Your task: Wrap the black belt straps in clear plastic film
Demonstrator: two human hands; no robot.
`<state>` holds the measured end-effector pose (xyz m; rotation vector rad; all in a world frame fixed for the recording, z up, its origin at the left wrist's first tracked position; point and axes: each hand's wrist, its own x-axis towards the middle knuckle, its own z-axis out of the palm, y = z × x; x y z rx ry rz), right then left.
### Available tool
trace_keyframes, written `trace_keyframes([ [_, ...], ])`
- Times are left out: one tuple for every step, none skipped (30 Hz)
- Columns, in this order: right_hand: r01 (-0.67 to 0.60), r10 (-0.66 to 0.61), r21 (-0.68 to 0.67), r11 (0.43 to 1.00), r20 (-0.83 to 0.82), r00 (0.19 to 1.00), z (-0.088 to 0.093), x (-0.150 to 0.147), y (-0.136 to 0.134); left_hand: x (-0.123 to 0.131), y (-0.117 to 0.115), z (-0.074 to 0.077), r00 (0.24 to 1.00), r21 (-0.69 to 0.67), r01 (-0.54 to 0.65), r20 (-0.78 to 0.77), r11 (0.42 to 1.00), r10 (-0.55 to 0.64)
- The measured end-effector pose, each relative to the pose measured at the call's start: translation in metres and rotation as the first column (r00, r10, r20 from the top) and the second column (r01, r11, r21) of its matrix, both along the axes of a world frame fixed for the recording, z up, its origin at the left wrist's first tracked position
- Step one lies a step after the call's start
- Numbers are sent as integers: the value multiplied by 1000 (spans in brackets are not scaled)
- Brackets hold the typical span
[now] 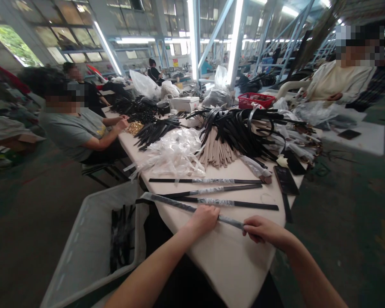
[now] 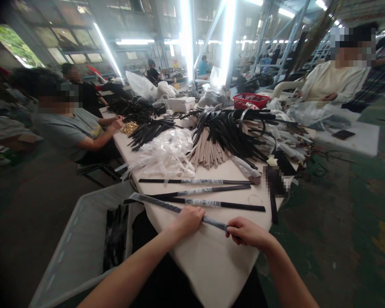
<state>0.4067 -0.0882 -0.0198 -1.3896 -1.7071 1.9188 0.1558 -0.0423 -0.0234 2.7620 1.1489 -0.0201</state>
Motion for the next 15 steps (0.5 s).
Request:
trace_keyframes([
  [-5,4,26,1000,30,1000,-1,-7,5,8,-1,-3,1000,-26,15,-6,1000,-15],
  [-4,2,54,999,51,999,-1,-13,9,15,-3,-5,1000,-49,30,-2,998,-30],
  [-2,-3,77,997,62,998,0,-18,12,20,-4,-5,999,-61,45,13,997,-44],
  [-2,-3,89,996,64,998,0,-21,14,22,-6,-4,998,-60,55,34,997,-54],
  [0,-6,90,996,62,998,1,-21,15,22,-6,-2,997,-50,57,52,997,-54],
  [0,-5,78,997,65,998,2,-19,15,20,-5,0,997,-36,41,62,999,-39],
  [-9,5,57,998,75,997,2,-15,14,16,-3,1,998,-24,8,60,1000,-6],
  [-18,15,38,999,95,995,3,-11,13,13,-2,2,998,-20,-33,49,999,34],
  [-26,23,31,999,121,992,3,-7,13,10,0,3,997,-26,-73,32,997,73],
  [-32,26,39,999,147,989,3,-5,12,10,1,2,995,-40,-102,15,994,102],
  [-35,25,61,998,164,986,3,-5,13,11,1,0,993,-57,-114,2,992,114],
  [-38,22,91,995,168,986,3,-9,15,15,0,-1,994,-74,-110,-6,991,110],
  [-37,17,123,992,159,987,3,-14,16,19,-2,-3,995,-87,-98,-7,991,98],
  [-38,17,149,988,141,990,3,-19,18,24,-3,-4,996,-100,-85,0,991,86],
  [-44,23,167,985,121,992,3,-24,20,27,-5,-5,997,-111,-73,14,991,75],
])
